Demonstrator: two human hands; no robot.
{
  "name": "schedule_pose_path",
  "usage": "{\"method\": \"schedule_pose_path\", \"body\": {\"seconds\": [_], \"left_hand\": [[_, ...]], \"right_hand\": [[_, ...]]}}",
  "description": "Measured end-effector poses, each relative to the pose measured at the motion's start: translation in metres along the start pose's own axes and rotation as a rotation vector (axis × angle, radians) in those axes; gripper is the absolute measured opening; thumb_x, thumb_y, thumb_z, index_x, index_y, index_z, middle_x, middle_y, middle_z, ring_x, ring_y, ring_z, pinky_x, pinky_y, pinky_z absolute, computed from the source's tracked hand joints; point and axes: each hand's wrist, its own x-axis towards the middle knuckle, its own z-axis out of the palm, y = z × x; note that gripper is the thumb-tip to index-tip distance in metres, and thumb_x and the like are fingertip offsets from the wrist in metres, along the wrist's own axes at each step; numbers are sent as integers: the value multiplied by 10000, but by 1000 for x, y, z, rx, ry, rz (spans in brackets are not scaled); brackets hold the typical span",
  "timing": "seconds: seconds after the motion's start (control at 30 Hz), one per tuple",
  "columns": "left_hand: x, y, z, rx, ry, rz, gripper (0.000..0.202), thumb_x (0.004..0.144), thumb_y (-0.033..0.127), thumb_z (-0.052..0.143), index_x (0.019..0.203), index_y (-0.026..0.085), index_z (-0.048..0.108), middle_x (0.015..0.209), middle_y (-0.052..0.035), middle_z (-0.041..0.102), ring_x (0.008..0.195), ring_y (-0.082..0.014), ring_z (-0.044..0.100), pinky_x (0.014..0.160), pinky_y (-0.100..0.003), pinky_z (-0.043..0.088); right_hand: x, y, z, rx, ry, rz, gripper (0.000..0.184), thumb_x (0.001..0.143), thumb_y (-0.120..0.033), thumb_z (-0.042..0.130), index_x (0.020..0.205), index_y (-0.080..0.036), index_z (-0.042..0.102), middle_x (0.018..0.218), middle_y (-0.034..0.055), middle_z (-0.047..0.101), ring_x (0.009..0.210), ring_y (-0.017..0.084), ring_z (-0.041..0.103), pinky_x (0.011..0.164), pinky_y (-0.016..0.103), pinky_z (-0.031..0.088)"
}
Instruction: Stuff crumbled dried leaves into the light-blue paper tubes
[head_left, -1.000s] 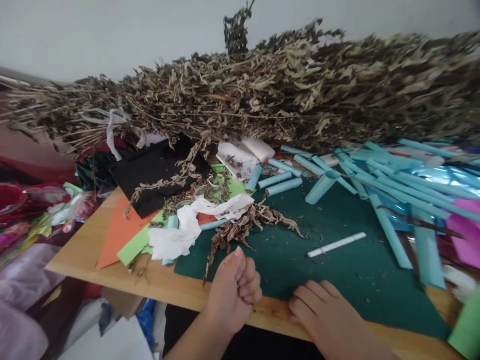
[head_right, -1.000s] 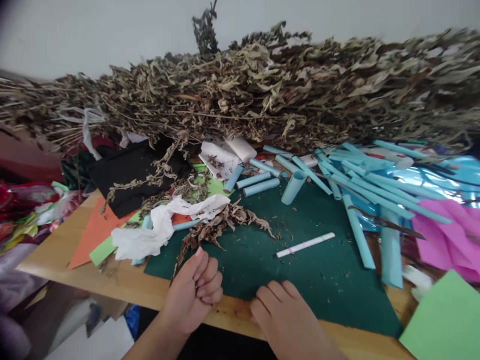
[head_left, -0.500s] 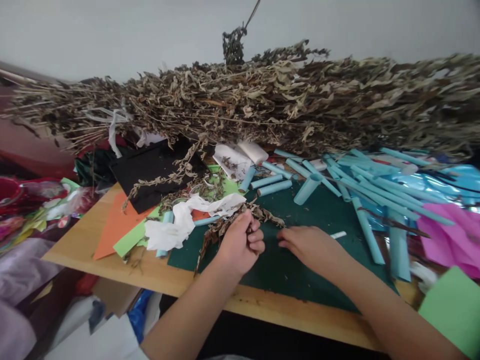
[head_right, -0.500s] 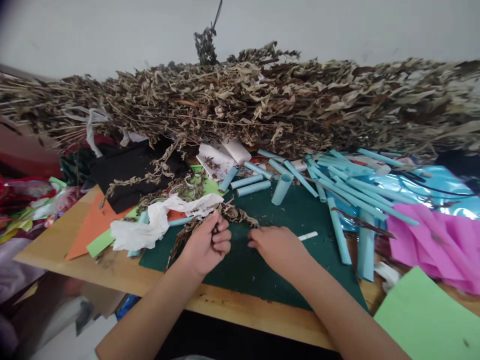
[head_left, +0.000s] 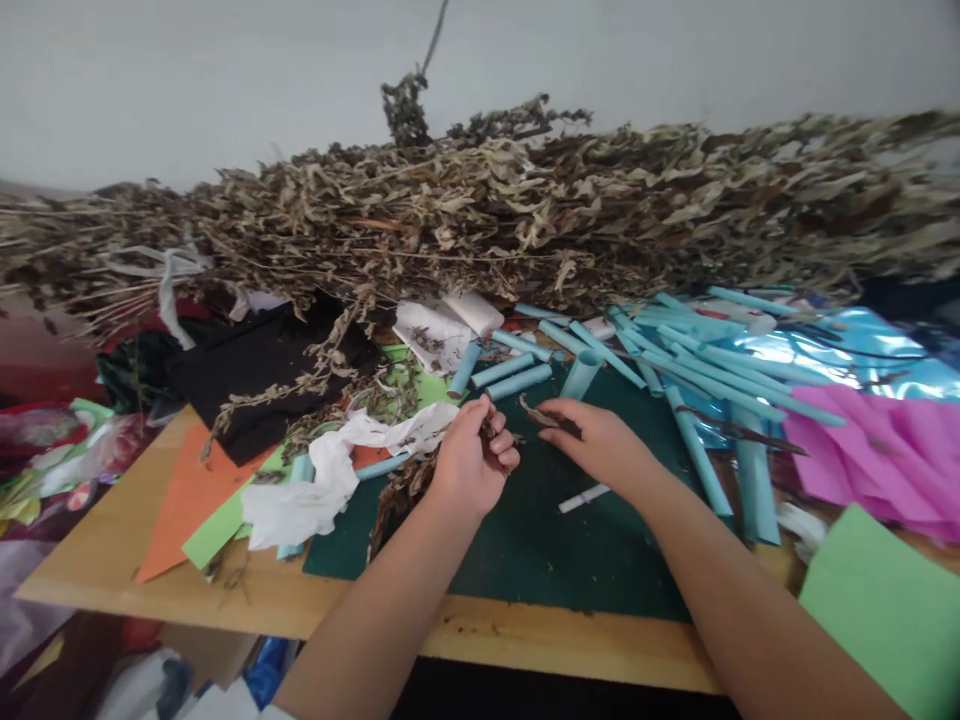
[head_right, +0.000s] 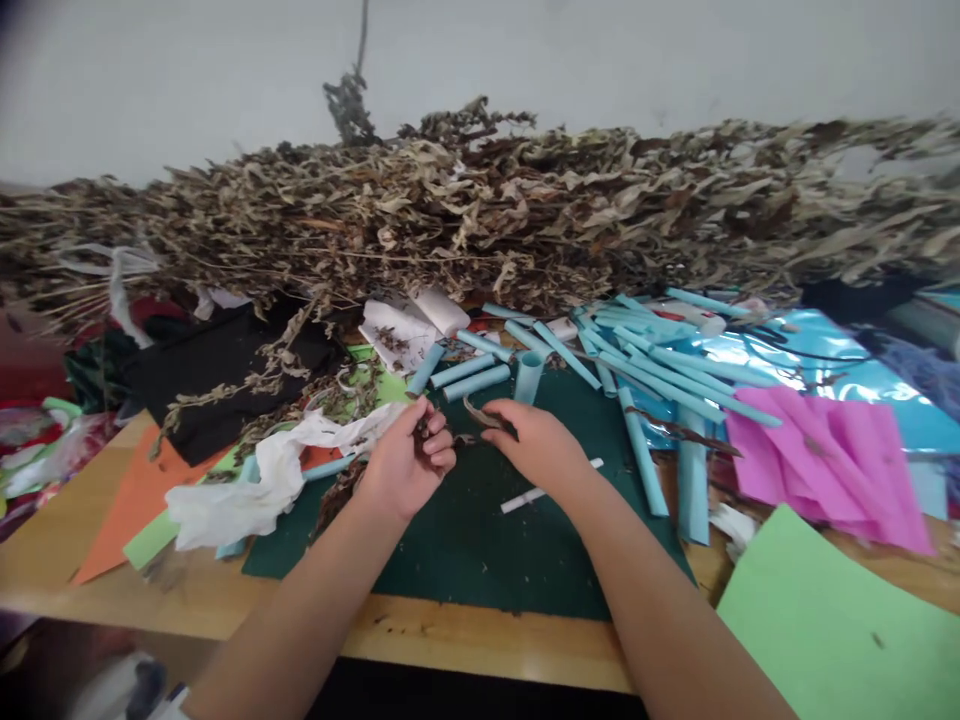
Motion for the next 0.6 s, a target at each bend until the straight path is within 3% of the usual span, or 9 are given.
{"method": "schedule_pose_path", "body": {"seconds": [0.13,0.27,0.4,0.6], "left_hand": [[-7,-19,5,-45,41,-156,170,798,278,408,672,166,426,490,64,370,325,-22,302,330,-126,210],[-14,-26,10,-124,5,-263,358,782,480,351,641,165,445,459,43,392,362,-61,385,352,-153,276],[-18,-25,11,-86,9,-287,395,762,521,357,689,158,493,508,11,469,434,-98,465,384,-184,335],[-16,-30,11,29,24,-258,266,729,415,497,762,152,521,546,18,504,431,-70,460,374,-152,328]], "right_hand": [[-7,-11,-6,155,72,-63,251,781,-178,457,1031,-166,468,831,22,611,697,110,562,599,206,436],[-9,-24,-8,214,64,-264,157,753,-152,472,842,-198,592,880,8,621,801,137,528,716,264,407],[-9,-23,-12,214,18,-450,281,757,-100,397,887,-212,620,1051,25,577,923,181,480,804,362,360],[-12,-16,-15,308,-152,-392,348,715,-89,383,958,-209,602,1317,45,325,1203,245,251,929,458,245]]}}
